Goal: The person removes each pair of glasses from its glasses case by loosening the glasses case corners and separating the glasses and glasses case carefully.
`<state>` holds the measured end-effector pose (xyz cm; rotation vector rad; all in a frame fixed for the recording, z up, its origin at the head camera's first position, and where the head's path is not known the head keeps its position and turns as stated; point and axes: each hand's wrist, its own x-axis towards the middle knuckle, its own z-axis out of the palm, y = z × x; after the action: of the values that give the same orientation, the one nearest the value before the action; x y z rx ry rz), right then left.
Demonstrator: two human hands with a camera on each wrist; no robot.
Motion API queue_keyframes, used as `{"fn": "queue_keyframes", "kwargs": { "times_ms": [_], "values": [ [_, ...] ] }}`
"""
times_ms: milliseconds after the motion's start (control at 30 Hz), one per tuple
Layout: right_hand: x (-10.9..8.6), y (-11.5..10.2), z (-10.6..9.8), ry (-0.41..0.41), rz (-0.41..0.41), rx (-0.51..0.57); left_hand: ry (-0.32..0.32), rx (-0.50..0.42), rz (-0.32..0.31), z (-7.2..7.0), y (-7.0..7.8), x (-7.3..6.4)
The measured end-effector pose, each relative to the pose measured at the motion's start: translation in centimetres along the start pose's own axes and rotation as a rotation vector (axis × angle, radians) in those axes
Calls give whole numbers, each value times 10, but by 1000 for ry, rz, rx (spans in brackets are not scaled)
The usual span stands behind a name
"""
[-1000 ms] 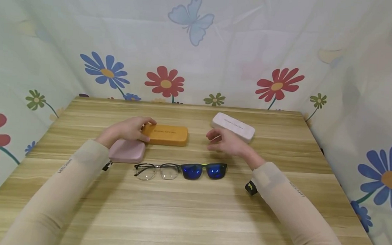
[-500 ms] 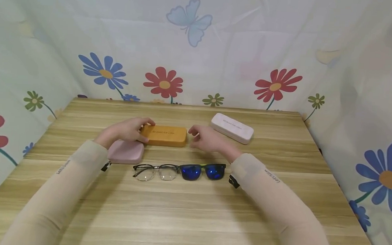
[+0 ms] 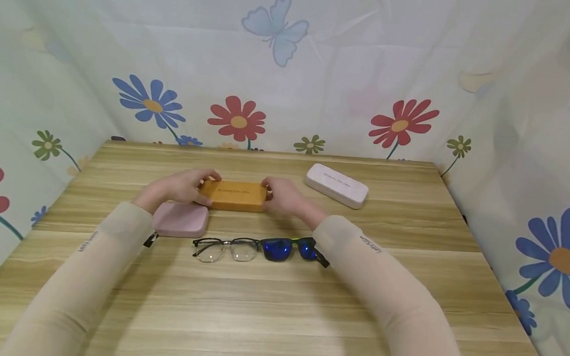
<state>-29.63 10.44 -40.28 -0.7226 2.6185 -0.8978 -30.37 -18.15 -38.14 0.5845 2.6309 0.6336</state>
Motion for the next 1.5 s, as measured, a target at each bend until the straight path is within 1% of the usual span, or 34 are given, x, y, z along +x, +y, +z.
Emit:
{"fn": "queue_keyframes", "kwargs": {
  "times_ms": [100,300,567,700,867,1000,1100,1267,1500],
  "values": [
    [3,-4,3,3,-4,35,-3,-12,-4,-4,-3,-4],
    [8,-13,6,-25,18,94,-7,-49,-53,-8,-13,-10],
    [6,-17,5,-80,21,125,-7,-64,-54,-14,-26,-17],
    [3,-14,3,-88,11,144,-5,-81,-72,-18,-35,-23],
    [-2,-11,-2,-112,-23,159,-13,-104,-86,-22,-49,-29],
    [-7,-8,-8,-120,-41,171,-23,-112,-104,-27,-54,-33],
    [-12,-3,-13,-120,-45,201,-23,-115,-113,-30,-56,-35],
    [-24,5,-20,-132,-34,241,-17,-113,-113,-35,-63,-39],
    [-34,21,-29,-152,-52,250,-10,-137,-90,-38,-77,-50]
  ]
}}
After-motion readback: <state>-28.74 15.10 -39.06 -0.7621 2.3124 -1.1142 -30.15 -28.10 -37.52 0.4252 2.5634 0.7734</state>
